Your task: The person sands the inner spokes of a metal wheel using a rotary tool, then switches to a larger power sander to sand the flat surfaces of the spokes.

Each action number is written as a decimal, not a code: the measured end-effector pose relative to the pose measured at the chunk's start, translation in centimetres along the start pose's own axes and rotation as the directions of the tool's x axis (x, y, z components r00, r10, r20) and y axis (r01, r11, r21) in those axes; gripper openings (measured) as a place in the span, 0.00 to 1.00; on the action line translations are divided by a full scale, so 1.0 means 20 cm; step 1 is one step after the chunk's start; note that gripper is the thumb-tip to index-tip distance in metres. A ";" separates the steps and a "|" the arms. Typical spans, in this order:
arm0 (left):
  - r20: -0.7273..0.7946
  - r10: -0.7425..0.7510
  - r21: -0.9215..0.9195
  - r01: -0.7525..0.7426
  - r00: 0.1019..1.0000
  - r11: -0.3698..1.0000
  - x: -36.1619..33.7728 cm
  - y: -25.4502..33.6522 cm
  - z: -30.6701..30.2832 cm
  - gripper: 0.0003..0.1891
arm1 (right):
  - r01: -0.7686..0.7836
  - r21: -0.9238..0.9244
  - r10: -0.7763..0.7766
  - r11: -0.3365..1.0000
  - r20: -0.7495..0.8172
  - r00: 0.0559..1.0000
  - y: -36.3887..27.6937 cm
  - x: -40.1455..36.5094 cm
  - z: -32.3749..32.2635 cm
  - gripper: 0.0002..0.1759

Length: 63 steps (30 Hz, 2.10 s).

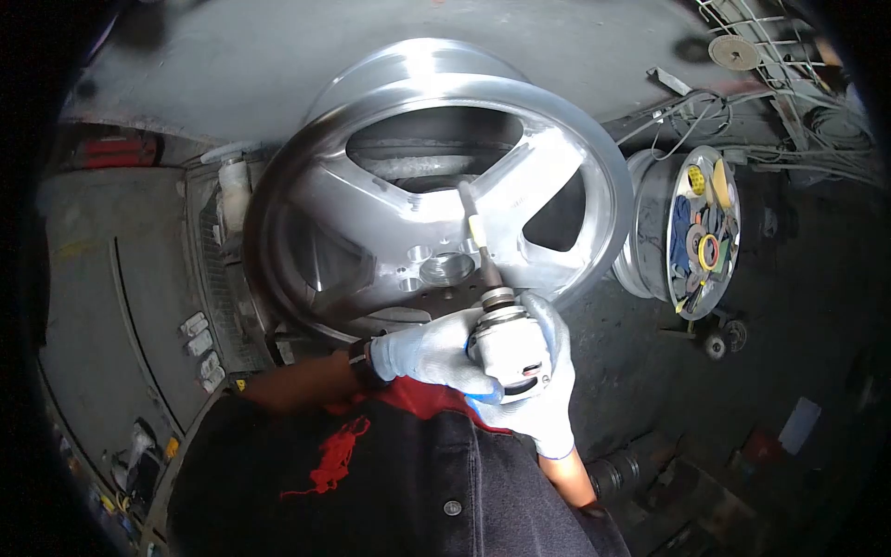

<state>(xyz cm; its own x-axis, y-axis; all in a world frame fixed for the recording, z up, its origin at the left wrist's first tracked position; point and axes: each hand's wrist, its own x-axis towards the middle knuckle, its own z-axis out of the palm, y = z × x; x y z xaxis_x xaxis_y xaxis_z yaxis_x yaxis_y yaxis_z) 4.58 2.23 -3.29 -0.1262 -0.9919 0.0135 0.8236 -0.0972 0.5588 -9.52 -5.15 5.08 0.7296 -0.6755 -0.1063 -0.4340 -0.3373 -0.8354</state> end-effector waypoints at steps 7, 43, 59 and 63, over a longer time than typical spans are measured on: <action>-0.020 -0.052 -0.017 0.051 0.998 0.999 -0.12 0.08 0.02 0.36 | 0.120 -0.017 -0.120 0.993 0.016 0.993 0.04 0.01 0.09 0.54; 0.066 -0.048 0.284 0.027 0.997 0.959 0.01 0.11 0.02 0.37 | -0.154 0.230 0.199 0.961 -0.186 0.962 0.10 -0.07 0.05 0.56; 0.029 -0.105 -0.062 0.107 0.994 0.992 -0.01 0.03 0.03 0.38 | 0.148 -0.127 -0.160 0.981 -0.093 0.983 0.00 -0.02 0.05 0.52; 0.037 -0.068 -0.106 0.072 0.997 0.992 -0.04 0.01 0.00 0.37 | 0.067 -0.045 -0.071 0.997 -0.086 0.994 0.03 -0.05 0.08 0.55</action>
<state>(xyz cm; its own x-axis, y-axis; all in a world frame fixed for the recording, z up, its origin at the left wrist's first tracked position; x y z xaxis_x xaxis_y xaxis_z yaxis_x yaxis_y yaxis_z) 4.74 3.08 -3.15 -0.2025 -0.9793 0.0060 0.8664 -0.1763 0.4671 -9.69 -3.72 3.87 0.7101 -0.7041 0.0003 -0.4071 -0.4110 -0.8157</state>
